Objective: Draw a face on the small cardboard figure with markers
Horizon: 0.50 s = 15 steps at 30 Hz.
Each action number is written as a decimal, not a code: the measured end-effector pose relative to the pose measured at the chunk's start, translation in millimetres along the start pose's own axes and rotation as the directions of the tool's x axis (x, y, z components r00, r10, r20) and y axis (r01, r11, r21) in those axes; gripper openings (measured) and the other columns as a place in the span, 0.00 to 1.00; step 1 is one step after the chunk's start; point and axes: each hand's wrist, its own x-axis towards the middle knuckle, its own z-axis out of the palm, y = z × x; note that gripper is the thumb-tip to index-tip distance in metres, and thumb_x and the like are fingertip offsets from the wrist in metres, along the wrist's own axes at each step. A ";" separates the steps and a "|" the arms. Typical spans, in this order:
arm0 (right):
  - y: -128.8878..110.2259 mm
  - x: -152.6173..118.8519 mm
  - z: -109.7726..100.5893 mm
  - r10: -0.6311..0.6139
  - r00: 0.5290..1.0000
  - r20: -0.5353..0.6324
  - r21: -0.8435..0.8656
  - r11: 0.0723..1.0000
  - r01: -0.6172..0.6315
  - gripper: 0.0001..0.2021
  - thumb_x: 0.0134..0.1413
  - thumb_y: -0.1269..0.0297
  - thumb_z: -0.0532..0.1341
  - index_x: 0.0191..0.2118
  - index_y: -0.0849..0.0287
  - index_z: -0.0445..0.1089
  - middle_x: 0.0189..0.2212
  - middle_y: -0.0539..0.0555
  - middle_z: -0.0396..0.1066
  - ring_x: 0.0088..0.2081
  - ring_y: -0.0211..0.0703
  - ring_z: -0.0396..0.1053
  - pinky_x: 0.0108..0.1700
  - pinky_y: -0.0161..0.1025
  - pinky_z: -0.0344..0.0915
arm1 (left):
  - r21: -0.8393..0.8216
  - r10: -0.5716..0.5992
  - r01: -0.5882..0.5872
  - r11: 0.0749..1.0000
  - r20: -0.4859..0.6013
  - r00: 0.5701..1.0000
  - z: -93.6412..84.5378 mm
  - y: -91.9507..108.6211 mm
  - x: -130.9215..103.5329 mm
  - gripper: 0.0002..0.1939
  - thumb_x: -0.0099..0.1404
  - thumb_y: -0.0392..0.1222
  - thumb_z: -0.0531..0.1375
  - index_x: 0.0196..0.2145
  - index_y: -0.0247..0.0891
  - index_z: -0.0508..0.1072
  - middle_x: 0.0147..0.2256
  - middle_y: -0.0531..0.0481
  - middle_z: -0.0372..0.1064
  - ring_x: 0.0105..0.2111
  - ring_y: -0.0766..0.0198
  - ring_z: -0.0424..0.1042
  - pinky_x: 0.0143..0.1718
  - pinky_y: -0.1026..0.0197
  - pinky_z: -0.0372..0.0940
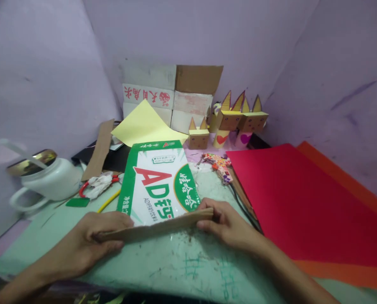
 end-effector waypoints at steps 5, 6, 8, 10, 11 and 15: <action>23.9 0.2 6.2 -0.203 0.979 0.026 -0.182 0.962 0.204 0.08 0.50 0.66 0.66 0.38 0.53 0.78 0.47 0.57 0.74 0.45 0.48 0.73 0.43 0.41 0.70 | -0.008 0.308 -0.316 0.949 -0.207 0.929 25.1 -37.9 -8.7 0.17 0.57 0.28 0.60 0.40 0.44 0.77 0.42 0.48 0.78 0.47 0.60 0.74 0.50 0.59 0.69; 25.0 1.6 6.6 -0.232 0.972 0.035 -0.199 0.952 0.234 0.08 0.52 0.67 0.64 0.39 0.52 0.78 0.43 0.56 0.76 0.42 0.47 0.74 0.43 0.40 0.70 | 0.010 0.309 -0.316 0.949 -0.234 0.922 27.6 -38.6 -8.4 0.18 0.57 0.27 0.59 0.41 0.45 0.78 0.40 0.49 0.79 0.46 0.61 0.75 0.48 0.61 0.70; 25.0 4.6 7.7 -0.228 0.973 0.021 -0.210 0.951 0.227 0.10 0.55 0.68 0.60 0.38 0.53 0.79 0.36 0.55 0.78 0.38 0.46 0.75 0.40 0.39 0.70 | 0.012 0.252 -0.260 0.966 -0.294 0.922 30.4 -34.2 -6.9 0.17 0.58 0.27 0.57 0.39 0.45 0.79 0.36 0.50 0.80 0.40 0.62 0.78 0.43 0.64 0.72; 23.7 7.6 9.5 -0.140 0.990 -0.024 -0.206 0.970 0.132 0.10 0.53 0.66 0.60 0.36 0.55 0.80 0.32 0.54 0.79 0.35 0.46 0.75 0.37 0.39 0.70 | -0.025 0.088 -0.102 0.994 -0.337 0.937 30.6 -26.5 -4.0 0.12 0.58 0.31 0.58 0.34 0.42 0.80 0.32 0.50 0.80 0.34 0.60 0.79 0.36 0.64 0.73; 23.0 9.2 10.6 -0.072 0.996 -0.054 -0.202 0.977 0.060 0.09 0.51 0.65 0.61 0.35 0.57 0.80 0.30 0.54 0.78 0.32 0.46 0.74 0.34 0.38 0.69 | -0.051 -0.028 0.011 0.999 -0.341 0.940 29.8 -22.8 -1.8 0.09 0.57 0.34 0.59 0.31 0.41 0.80 0.30 0.50 0.80 0.30 0.60 0.79 0.32 0.64 0.73; 21.4 20.6 14.4 0.141 0.979 -0.146 -0.100 0.983 -0.156 0.16 0.44 0.60 0.63 0.38 0.62 0.78 0.29 0.54 0.77 0.30 0.47 0.72 0.30 0.38 0.66 | -0.238 -0.447 0.395 0.888 -0.236 0.863 21.9 -13.8 11.9 0.09 0.53 0.44 0.62 0.29 0.37 0.79 0.25 0.51 0.77 0.25 0.58 0.74 0.25 0.61 0.68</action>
